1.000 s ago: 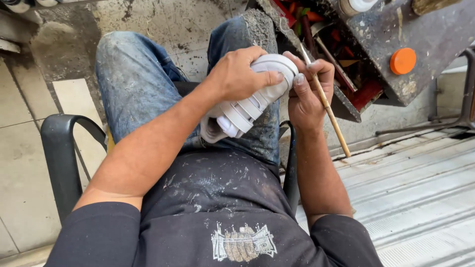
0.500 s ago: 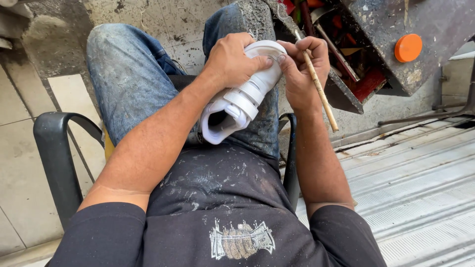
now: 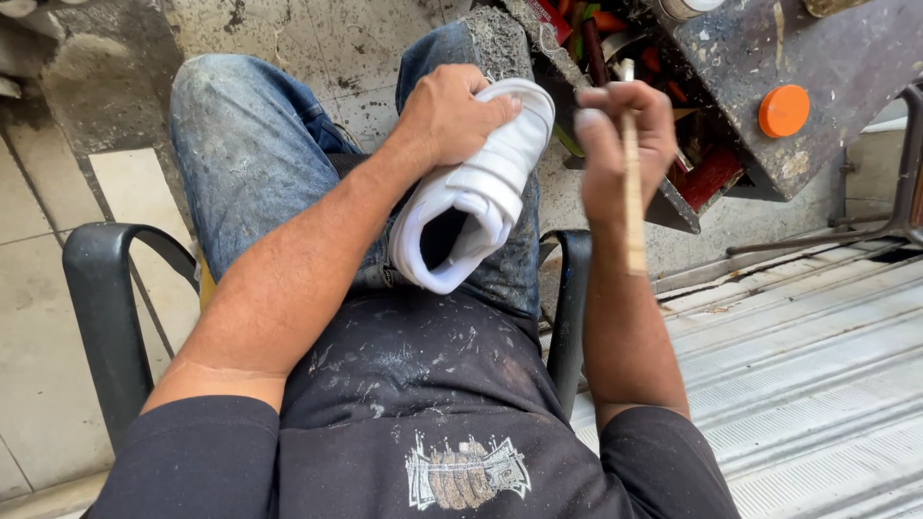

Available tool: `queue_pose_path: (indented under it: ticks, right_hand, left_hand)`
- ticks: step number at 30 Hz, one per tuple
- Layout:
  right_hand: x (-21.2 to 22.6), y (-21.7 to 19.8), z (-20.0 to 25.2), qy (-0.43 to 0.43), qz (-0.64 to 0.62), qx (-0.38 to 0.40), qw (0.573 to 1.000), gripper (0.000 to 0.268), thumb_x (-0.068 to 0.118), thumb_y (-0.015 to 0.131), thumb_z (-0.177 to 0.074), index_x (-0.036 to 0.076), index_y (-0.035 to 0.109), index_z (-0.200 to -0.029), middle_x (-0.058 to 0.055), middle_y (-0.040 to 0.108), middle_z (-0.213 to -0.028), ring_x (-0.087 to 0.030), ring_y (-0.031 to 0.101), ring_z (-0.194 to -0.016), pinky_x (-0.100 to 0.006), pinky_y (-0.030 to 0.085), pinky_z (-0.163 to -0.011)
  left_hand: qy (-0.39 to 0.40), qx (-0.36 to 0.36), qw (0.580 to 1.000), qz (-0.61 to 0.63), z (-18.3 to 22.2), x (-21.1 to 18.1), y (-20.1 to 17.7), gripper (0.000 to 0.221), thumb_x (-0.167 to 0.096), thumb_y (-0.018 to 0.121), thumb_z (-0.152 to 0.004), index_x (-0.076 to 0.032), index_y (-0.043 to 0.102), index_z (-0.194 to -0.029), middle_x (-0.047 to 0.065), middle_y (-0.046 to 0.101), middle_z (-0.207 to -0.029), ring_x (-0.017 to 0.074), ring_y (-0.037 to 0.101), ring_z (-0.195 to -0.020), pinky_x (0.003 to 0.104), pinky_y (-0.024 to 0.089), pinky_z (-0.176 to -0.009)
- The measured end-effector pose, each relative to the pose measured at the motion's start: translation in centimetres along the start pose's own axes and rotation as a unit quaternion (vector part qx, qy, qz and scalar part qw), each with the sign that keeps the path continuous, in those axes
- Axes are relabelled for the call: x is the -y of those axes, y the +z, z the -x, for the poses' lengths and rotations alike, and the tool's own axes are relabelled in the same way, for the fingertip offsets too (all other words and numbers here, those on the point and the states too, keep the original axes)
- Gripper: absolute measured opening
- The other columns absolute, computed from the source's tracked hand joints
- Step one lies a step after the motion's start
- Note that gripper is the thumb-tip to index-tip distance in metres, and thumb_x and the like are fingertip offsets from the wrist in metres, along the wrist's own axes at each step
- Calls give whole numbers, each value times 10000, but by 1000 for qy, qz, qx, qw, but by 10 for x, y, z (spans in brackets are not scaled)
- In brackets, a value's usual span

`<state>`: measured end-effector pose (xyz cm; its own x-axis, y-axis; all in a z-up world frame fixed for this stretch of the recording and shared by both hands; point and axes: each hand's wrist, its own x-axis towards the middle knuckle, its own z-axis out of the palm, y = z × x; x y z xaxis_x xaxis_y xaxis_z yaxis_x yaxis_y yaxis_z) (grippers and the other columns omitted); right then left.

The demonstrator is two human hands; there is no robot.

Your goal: Painting and detailing sneakers using a brush and a wooden applicator stick

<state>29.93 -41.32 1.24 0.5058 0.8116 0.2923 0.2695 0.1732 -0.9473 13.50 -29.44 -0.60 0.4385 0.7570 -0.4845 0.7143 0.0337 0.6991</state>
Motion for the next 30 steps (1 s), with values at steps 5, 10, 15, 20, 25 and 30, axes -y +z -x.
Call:
queue_pose_path:
  ticks: [5, 10, 15, 20, 25, 30]
  right_hand:
    - [0, -49, -15, 2, 47, -37, 998, 270, -82, 515, -858, 41, 740, -944, -81, 532, -1025, -142, 557, -819, -203, 520, -504]
    - [25, -69, -35, -31, 44, 20, 998, 172, -115, 494, -1017, 3, 618, -1029, -106, 529, -1018, -193, 656, -715, -281, 619, -623]
    - [40, -77, -75, -75, 17, -24, 997, 237, -137, 482, -861, 32, 577, -997, -183, 634, -1032, -289, 705, -762, -359, 661, -634]
    - [22, -91, -128, -14, 65, 0, 998, 225, -94, 460, -817, -2, 648, -901, -147, 629, -837, -242, 762, -707, -316, 706, -575]
    - [-7, -95, -157, -70, 188, 38, 979, 182, -127, 572, -850, 5, 679, -914, -129, 699, -759, -161, 723, -607, -255, 637, -501]
    - [-23, -94, -167, -122, 319, 51, 939, 134, -18, 707, -845, 106, 686, -889, -14, 687, -777, -91, 587, -646, -234, 513, -568]
  left_hand:
    - [2, -27, 999, -19, -23, 5, -15, 440, -622, 682, -878, -204, 575, -790, 15, 627, -821, 233, 575, -779, 434, 414, -664]
    - [46, -62, 997, -6, 1, -3, -25, 361, -530, 619, -909, -213, 576, -1076, 85, 725, -1035, 363, 643, -986, 487, 456, -815]
    - [95, -73, 991, -65, 22, -17, -24, 614, -623, 493, -996, -134, 546, -1363, 254, 556, -1226, 534, 589, -1014, 623, 453, -833]
    - [43, -54, 994, -87, 18, -25, -31, 682, -751, 605, -918, -138, 628, -1215, 204, 598, -1149, 449, 590, -1058, 586, 478, -847]
    - [32, -52, 993, -103, 12, -20, -34, 591, -662, 632, -938, -133, 633, -1201, 180, 652, -1142, 367, 593, -1049, 546, 477, -843]
    - [47, -62, 993, -90, 7, -12, -31, 519, -590, 676, -940, -99, 654, -1108, 173, 682, -1083, 374, 607, -1003, 531, 480, -810]
